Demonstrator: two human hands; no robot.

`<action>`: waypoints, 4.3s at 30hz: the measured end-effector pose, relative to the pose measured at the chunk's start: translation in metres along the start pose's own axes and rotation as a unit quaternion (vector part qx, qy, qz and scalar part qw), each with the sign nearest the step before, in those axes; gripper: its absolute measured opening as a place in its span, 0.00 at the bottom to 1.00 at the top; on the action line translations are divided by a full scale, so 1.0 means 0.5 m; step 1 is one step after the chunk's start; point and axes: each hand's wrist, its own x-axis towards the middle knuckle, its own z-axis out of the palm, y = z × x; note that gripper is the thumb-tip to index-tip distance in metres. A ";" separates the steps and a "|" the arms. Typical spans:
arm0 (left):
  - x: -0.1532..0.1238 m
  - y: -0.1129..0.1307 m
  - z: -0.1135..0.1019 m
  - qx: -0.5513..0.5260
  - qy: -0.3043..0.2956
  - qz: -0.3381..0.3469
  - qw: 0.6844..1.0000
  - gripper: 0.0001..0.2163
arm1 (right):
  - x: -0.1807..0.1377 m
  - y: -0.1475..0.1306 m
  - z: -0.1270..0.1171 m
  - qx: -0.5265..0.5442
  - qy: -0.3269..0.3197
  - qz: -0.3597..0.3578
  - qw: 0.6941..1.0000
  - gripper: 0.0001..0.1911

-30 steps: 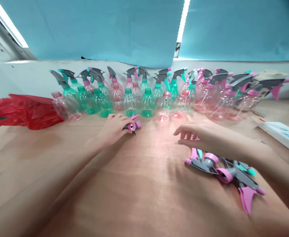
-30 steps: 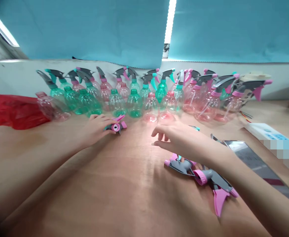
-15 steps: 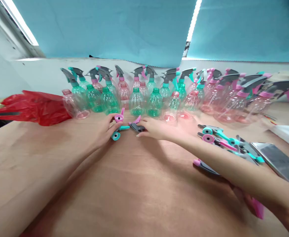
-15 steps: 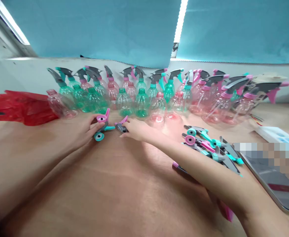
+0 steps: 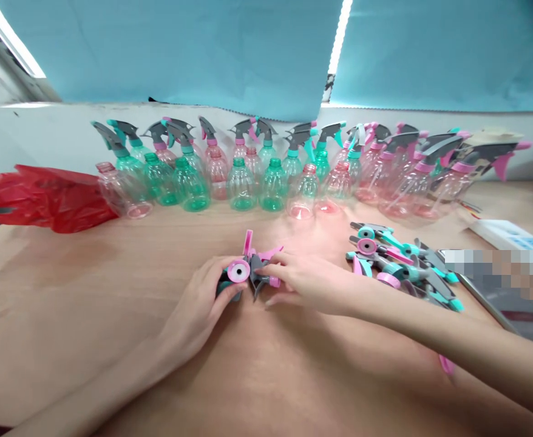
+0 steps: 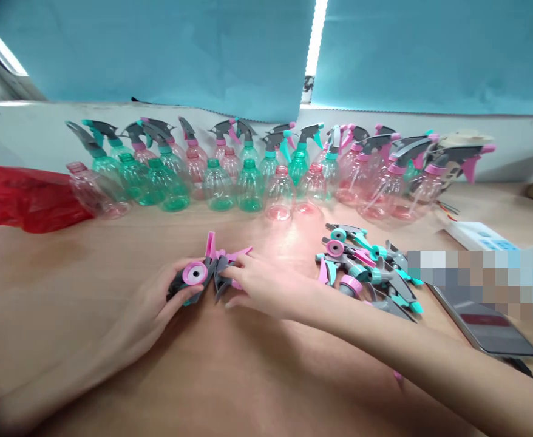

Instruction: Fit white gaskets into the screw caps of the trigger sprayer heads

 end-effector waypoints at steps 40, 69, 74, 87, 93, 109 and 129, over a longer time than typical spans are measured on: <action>0.068 0.117 0.148 -0.049 0.017 0.258 0.965 0.10 | -0.136 0.039 -0.075 0.331 0.004 0.187 0.925 0.12; 0.072 0.120 0.149 -0.049 -0.009 0.218 0.975 0.04 | -0.125 0.010 -0.021 0.050 0.132 0.164 0.976 0.05; 0.069 0.119 0.149 -0.052 -0.015 0.221 0.974 0.05 | -0.130 0.009 -0.034 0.032 0.107 0.175 0.978 0.05; 0.068 0.111 0.142 -0.079 -0.024 0.237 0.968 0.08 | -0.135 0.020 -0.079 0.325 0.001 0.231 0.917 0.06; 0.065 0.109 0.144 -0.058 0.001 0.251 0.966 0.12 | -0.124 0.008 -0.058 0.320 0.045 0.278 0.904 0.10; 0.063 0.113 0.150 -0.051 -0.006 0.231 0.972 0.08 | -0.128 -0.024 -0.026 0.092 0.134 0.238 0.957 0.12; 0.061 0.120 0.157 -0.045 0.012 0.256 0.966 0.05 | -0.135 -0.030 0.004 -0.094 0.146 0.176 0.969 0.10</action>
